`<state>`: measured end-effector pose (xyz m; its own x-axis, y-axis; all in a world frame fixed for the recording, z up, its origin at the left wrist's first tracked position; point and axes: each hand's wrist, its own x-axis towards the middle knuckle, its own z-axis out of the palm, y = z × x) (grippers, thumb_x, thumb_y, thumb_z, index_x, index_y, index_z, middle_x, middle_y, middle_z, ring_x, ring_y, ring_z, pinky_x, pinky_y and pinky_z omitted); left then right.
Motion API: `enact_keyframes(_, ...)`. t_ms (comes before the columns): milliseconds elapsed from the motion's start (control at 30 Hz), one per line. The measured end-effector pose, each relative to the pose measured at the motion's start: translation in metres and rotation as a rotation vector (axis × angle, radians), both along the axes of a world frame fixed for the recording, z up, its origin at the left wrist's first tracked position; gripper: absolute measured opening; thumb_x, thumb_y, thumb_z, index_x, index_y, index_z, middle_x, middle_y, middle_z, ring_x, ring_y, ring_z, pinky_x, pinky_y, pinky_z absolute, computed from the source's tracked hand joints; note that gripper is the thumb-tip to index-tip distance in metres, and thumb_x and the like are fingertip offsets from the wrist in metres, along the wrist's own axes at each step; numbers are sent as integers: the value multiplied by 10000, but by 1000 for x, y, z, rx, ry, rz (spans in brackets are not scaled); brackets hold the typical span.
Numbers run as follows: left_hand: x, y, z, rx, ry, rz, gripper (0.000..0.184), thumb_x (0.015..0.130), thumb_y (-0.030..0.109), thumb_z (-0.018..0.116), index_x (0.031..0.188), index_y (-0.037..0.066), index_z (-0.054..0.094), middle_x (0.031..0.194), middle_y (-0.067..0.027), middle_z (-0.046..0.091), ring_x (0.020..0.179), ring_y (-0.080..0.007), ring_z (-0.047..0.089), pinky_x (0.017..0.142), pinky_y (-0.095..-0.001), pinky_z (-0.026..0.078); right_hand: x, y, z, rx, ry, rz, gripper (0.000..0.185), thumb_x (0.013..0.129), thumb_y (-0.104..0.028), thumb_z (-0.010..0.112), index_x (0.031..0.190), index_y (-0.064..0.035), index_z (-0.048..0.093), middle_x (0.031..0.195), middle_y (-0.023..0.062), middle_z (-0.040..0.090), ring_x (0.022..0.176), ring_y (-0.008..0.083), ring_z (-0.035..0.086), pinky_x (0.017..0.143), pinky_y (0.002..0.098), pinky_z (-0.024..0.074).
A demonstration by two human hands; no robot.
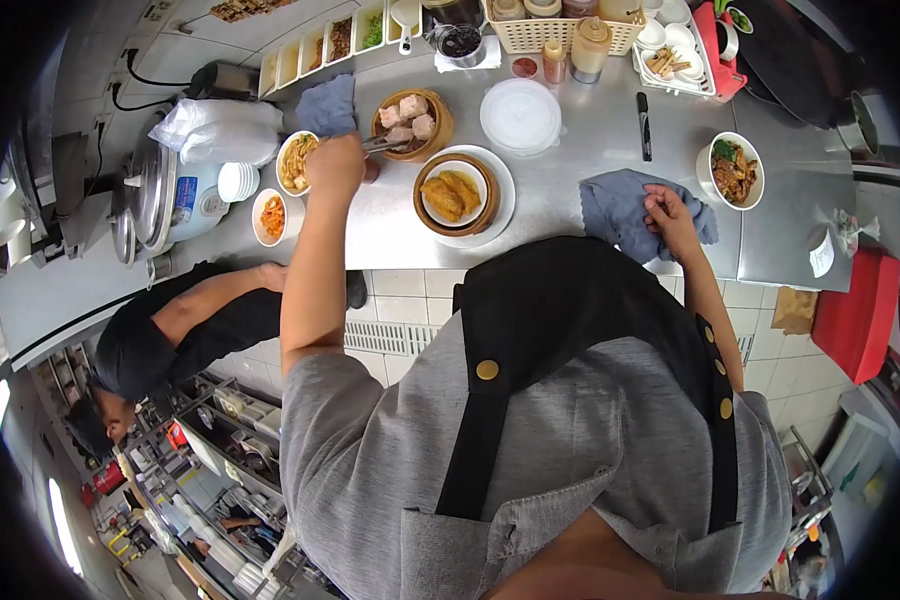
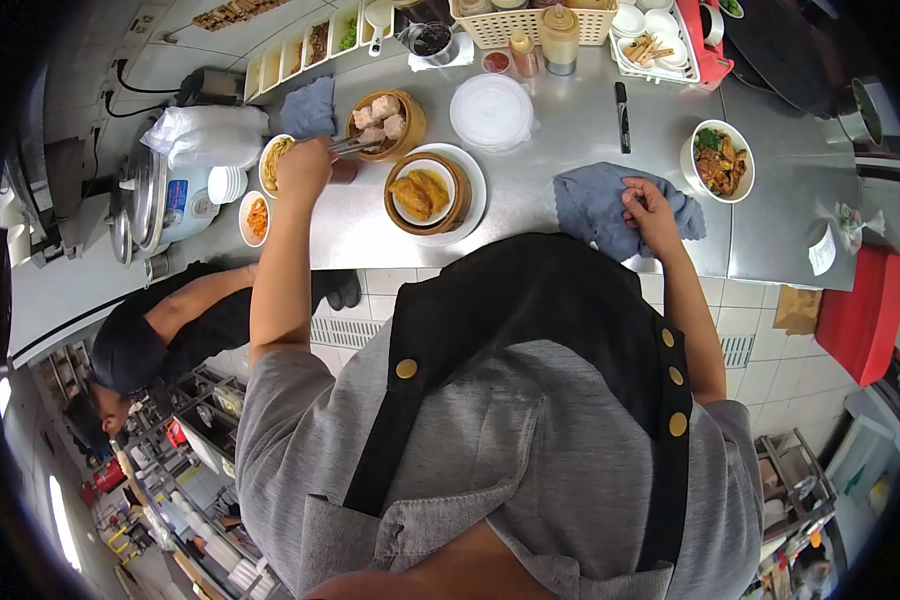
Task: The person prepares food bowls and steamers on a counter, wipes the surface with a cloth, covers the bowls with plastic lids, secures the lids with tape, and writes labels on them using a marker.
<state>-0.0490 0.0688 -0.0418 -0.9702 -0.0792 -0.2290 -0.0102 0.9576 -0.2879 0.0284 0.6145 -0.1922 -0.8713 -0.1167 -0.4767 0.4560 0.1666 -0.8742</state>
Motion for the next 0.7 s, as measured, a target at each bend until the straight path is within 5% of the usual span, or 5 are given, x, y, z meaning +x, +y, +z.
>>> enact_keyframes(233, 3, 6, 13, -118, 93, -130, 186, 830, 221, 658, 952, 86, 695, 1039, -118, 715, 939, -306, 702, 786, -448, 559, -1, -3, 3, 12, -9, -8, 287, 983, -200, 607, 1258, -120, 577, 973, -24, 542, 759, 73, 548, 668, 226, 484)
enact_keyframes(300, 2, 1, 30, -118, 123, -95, 231, 824, 294, 707, 898, 77, 676, 883, -173, 710, 887, -288, 706, 731, -424, 558, -1, -2, 2, 25, -5, -17, 284, 985, -201, 606, 1255, -119, 578, 963, -24, 542, 750, 72, 548, 661, 225, 482)
enact_keyframes(467, -38, -6, 74, 221, 98, -28, 359, 924, 370, 592, 928, 25, 688, 957, -224, 694, 941, -392, 662, 811, -484, 521, -4, -1, -1, -10, -13, -31, 253, 991, -191, 596, 1230, -108, 582, 918, -25, 540, 716, 62, 549, 631, 219, 478)
enact_keyframes(700, -163, -21, 3, 417, 176, 108, 400, 978, 356, 517, 1029, 4, 699, 1043, -262, 676, 1035, -425, 635, 901, -504, 493, -3, -4, 3, 23, -1, -52, 238, 989, -185, 599, 1212, -105, 591, 898, -36, 548, 703, 56, 553, 631, 217, 482)
